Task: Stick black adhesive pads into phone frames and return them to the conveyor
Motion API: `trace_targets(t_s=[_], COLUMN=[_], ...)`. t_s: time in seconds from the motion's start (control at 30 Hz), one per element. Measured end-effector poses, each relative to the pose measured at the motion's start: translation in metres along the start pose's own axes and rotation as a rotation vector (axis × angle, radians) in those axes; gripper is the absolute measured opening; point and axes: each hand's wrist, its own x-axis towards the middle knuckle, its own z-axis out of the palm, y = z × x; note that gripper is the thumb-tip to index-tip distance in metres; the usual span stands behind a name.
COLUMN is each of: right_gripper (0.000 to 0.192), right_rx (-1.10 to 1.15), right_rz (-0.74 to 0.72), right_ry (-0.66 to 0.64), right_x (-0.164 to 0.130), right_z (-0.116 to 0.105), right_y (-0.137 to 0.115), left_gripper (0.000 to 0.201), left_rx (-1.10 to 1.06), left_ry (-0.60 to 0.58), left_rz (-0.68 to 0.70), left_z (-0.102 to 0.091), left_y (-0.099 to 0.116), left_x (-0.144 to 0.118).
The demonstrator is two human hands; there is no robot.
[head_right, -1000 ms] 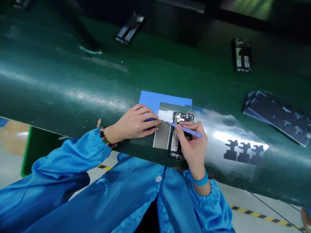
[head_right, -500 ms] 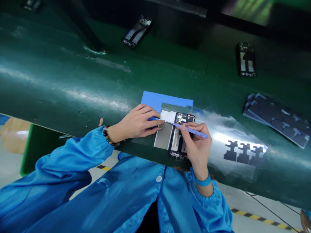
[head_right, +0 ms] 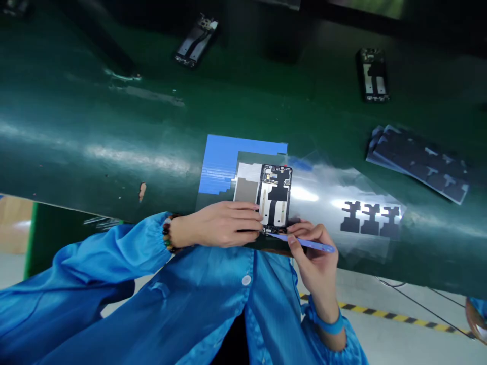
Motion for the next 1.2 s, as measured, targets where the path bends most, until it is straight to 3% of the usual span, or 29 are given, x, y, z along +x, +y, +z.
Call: trace_targets(t_s=[0.47,0.73,0.9,1.0,1.07,1.13,1.2], right_gripper=[0.028,0.037,0.041,0.041,0.038,0.036,0.036], right_rx=[-0.045,-0.017,0.035,0.075,0.091,0.094,0.101], right_rz=[0.002,-0.251,-0.288,-0.298,-0.304,-0.3,-0.285], right_ry=[-0.008,0.487,0.641,0.653,0.632,0.608,0.591], right_x=[0.001,0.038,0.043,0.043,0.042,0.042,0.041], right_z=[0.0,-0.011,-0.01,-0.01,-0.011,-0.012,-0.013], right_y=[0.007,0.016,0.029,0.032,0.033,0.033,0.033], left_gripper=[0.021,0.02,0.016,0.018,0.017,0.015,0.013], left_rx=[0.031,0.0,0.017,0.018,0.017,0.024,0.064], left_ry=[0.029,0.035,0.214,0.28,0.299,0.381,0.459], left_rz=[-0.066,-0.161,-0.114,-0.061,-0.106,-0.215,-0.3], left_z=[0.001,0.012,0.015,-0.012,-0.036,-0.054,-0.06], left_y=[0.006,0.046,0.061,0.049,0.03,-0.003,-0.051], left_x=[0.0,-0.022,-0.027,-0.014,0.001,0.019,0.037])
